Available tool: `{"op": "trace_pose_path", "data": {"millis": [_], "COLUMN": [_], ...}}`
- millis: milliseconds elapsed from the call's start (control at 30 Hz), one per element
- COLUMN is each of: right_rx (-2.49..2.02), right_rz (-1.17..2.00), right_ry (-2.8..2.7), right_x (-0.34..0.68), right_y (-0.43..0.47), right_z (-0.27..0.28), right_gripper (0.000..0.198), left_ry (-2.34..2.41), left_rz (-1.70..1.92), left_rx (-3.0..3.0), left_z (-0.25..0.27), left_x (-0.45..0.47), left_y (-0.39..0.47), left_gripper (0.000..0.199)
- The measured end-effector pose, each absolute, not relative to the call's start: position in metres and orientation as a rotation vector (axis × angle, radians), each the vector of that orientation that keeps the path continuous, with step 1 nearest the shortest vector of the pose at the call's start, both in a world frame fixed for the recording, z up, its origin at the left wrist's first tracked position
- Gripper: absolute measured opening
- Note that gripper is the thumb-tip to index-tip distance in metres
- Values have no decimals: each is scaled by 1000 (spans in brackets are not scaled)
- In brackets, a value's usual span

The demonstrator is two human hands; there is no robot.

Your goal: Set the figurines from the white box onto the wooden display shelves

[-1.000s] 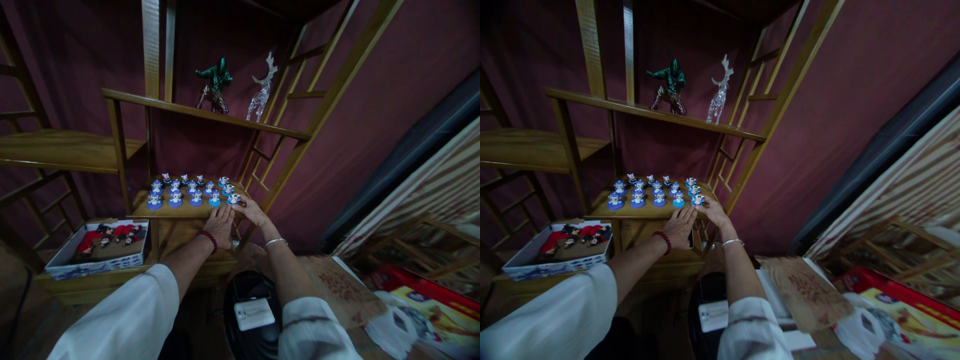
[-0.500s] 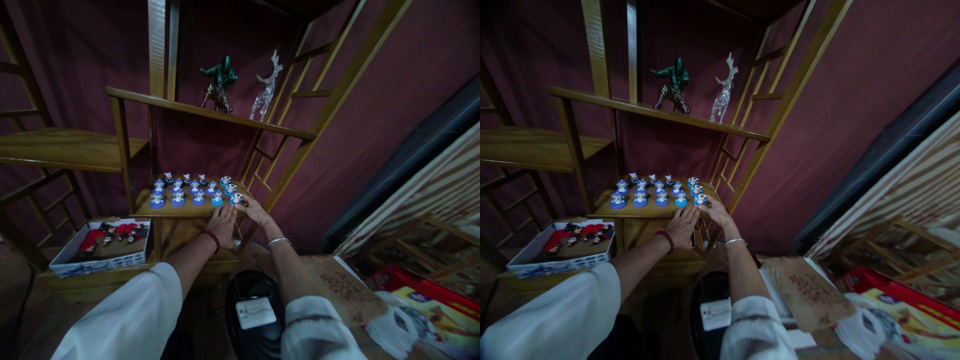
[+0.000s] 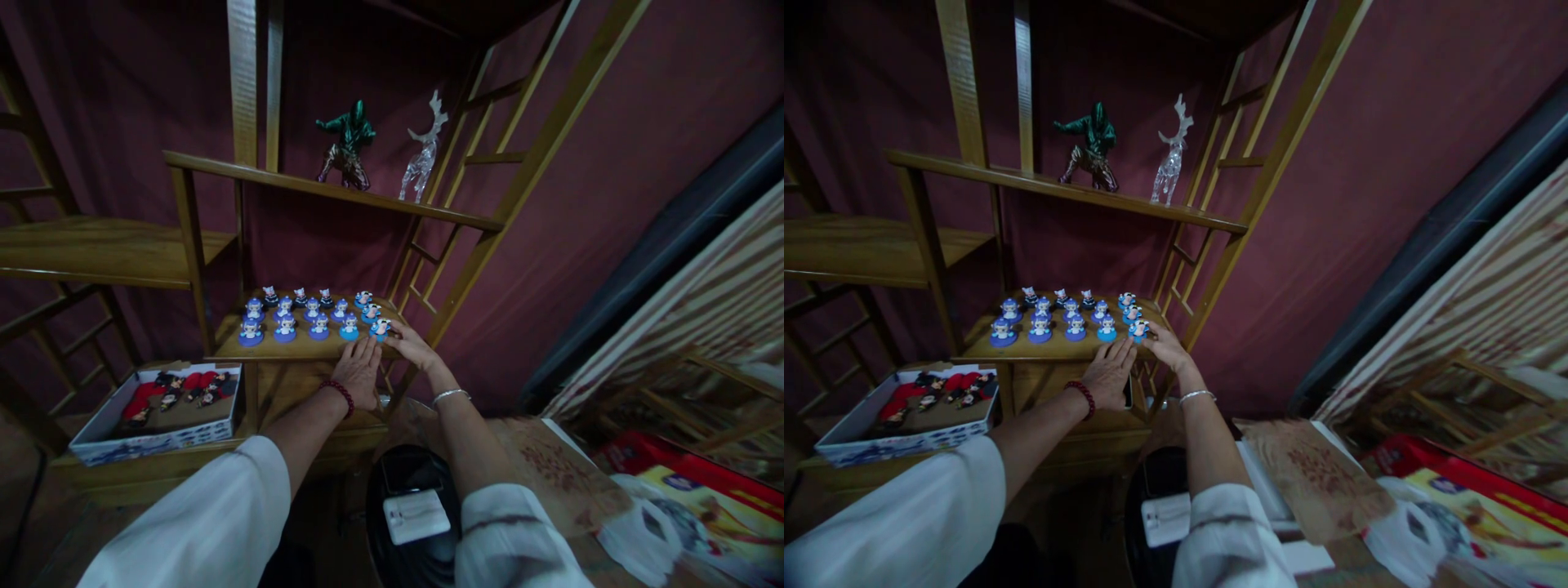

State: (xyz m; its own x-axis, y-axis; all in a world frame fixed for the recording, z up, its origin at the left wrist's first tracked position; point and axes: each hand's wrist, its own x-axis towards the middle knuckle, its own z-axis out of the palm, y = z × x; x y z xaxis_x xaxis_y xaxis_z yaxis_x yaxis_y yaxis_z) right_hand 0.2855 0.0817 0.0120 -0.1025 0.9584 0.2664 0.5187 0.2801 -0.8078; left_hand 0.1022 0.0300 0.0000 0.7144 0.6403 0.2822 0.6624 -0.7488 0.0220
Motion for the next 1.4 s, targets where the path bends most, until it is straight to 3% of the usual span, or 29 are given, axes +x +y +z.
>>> {"op": "trace_pose_path", "data": {"millis": [133,300,767,1400], "right_rx": [-1364,-1395,-1256,-1353], "right_rz": [767,597,839,884], "right_ry": [-1581,-1530,-1524,-1556], "right_x": [289,296,296,289], "right_y": [90,103,136,138], "right_z": [8,3,4,18], "right_gripper": [53,47,59,49], "left_ry": [-1067,-1058,-1063,-1042], "left_rz": [-449,-479,-430,-397], "left_rx": [-2831,-2826,-2828,-2823], "left_z": [1,3,5,2], "left_x": [102,100,101,102], "left_y": [29,28,27,29], "left_gripper": [89,90,91,91]}}
